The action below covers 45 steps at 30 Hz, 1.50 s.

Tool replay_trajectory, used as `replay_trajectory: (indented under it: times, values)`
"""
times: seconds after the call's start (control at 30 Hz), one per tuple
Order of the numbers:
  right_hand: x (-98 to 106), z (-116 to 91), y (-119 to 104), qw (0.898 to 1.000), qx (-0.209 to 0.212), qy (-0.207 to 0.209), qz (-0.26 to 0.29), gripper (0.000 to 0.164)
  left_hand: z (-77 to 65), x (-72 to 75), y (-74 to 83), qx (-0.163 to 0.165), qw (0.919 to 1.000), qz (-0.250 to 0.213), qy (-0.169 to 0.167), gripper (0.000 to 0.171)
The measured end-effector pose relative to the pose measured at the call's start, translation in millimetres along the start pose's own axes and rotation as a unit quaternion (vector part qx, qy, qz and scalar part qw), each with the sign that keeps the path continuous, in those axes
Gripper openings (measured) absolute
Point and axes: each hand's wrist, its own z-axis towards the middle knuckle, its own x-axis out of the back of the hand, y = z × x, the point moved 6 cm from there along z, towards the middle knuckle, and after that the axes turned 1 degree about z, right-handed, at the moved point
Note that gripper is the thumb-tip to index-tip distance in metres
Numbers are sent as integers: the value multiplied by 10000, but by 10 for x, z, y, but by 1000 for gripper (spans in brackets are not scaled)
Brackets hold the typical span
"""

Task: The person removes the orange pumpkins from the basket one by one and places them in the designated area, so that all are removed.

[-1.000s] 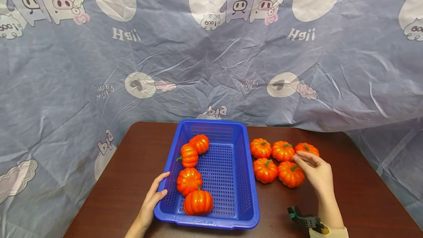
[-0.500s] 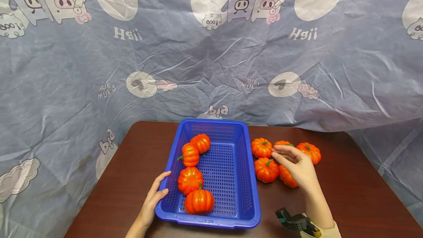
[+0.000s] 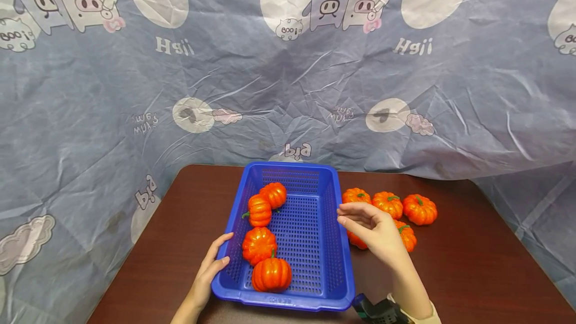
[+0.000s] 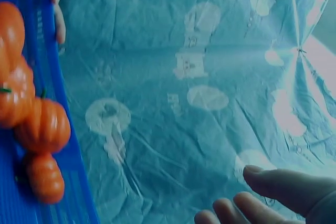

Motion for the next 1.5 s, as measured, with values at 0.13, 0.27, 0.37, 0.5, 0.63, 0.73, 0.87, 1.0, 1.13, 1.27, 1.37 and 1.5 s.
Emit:
replay_trajectory:
  times: [0.13,0.27,0.37,0.5,0.63,0.73,0.87,1.0,1.13,1.27,1.37,1.5]
  values:
    - [-171,-16,-10,9998,-147,-146,28,28,3,1,1,11,10000,-20,-38,48]
    - [-372,-38,-21,9993,-195,-308,-130,26,7,2,1,3,10000,-5,-68,48]
    - [-545,-68,-16,9987,-229,-410,-198,27,4,7,0,25,10000,-6,-26,47]
    - [-765,-107,11,9981,-337,-364,-376,29,11,13,-4,67,10000,26,45,47]
    - [-938,-152,17,9951,-347,-238,-891,32,18,4,-2,2,9999,55,-91,48]
    - [-1057,-193,29,9913,-347,-304,-1233,37,17,-3,1,-23,9998,22,-186,48]
    - [-1194,-226,79,9888,-312,-473,-1380,41,18,-5,2,0,9998,-23,-201,48]
    - [-1294,-241,138,9882,-217,-597,-1392,42,13,-7,3,25,9999,-9,-167,48]
    - [-1349,-261,185,9877,-187,-655,-1409,43,7,-6,1,40,9999,20,-123,48]
    - [-1376,-284,217,9840,-203,-709,-1619,44,8,-5,-7,38,9999,18,-129,48]
    - [-1391,-301,230,9775,-191,-731,-1968,44,9,-5,-15,43,9999,4,-147,49]
    - [-1407,-326,238,9659,-140,-722,-2482,44,5,-6,-20,42,10000,0,-73,48]
